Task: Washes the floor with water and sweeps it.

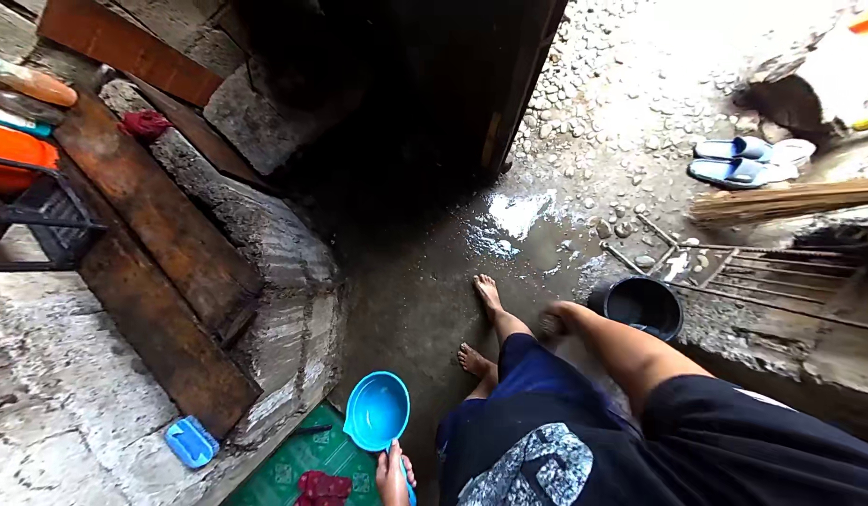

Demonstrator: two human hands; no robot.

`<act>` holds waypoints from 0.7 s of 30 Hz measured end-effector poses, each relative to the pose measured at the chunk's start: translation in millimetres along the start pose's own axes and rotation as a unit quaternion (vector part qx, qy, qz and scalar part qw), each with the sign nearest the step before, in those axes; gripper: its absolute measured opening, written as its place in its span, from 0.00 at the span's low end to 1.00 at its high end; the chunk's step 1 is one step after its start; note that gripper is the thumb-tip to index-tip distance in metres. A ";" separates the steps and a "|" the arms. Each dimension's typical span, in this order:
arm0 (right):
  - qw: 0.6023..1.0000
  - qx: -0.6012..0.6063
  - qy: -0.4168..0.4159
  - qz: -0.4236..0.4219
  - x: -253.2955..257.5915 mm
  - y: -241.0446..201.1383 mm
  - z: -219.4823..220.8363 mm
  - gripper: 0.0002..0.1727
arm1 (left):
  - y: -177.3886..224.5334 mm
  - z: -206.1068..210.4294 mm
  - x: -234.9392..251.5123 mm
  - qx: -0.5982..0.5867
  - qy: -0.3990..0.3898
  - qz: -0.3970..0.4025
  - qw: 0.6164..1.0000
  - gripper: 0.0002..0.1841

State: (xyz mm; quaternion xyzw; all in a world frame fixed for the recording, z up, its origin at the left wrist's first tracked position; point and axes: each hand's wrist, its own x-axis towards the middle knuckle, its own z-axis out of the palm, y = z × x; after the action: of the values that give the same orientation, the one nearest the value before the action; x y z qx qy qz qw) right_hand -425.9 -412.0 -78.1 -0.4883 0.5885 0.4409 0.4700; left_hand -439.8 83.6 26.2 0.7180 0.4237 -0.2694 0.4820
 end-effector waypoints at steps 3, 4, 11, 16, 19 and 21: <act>0.988 -0.099 0.003 -0.118 -15.5 -150.8 29.1 0.25 | 18.5 5.6 -14.3 0.001 0.024 0.000 1.000 0.17; 0.979 -0.122 0.010 -0.165 -14.4 -194.5 35.0 0.27 | 24.0 10.9 -18.6 -0.005 0.031 0.004 0.999 0.17; 0.962 -0.110 -0.003 -0.248 -54.6 -312.9 18.1 0.26 | 67.1 63.8 -25.7 -0.045 0.048 -0.013 0.998 0.19; 0.953 -0.074 -0.175 -0.236 -59.8 -216.8 -5.1 0.28 | 103.3 99.4 -31.2 -0.076 0.042 0.003 0.996 0.18; 0.954 -0.027 -0.268 -0.128 -81.0 -166.5 -10.9 0.15 | 111.5 112.7 -30.6 -0.080 0.036 0.011 0.996 0.17; 0.949 -0.002 -0.311 -0.058 -72.4 -149.9 -1.8 0.11 | 113.3 118.7 -28.9 -0.082 0.039 0.009 0.996 0.16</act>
State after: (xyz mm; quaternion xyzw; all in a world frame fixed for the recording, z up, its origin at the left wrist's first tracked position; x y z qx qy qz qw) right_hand -272.0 -422.3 -15.6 -0.3611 0.3832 0.5438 0.6535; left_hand -353.3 -55.7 55.5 0.6900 0.4562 -0.2008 0.5249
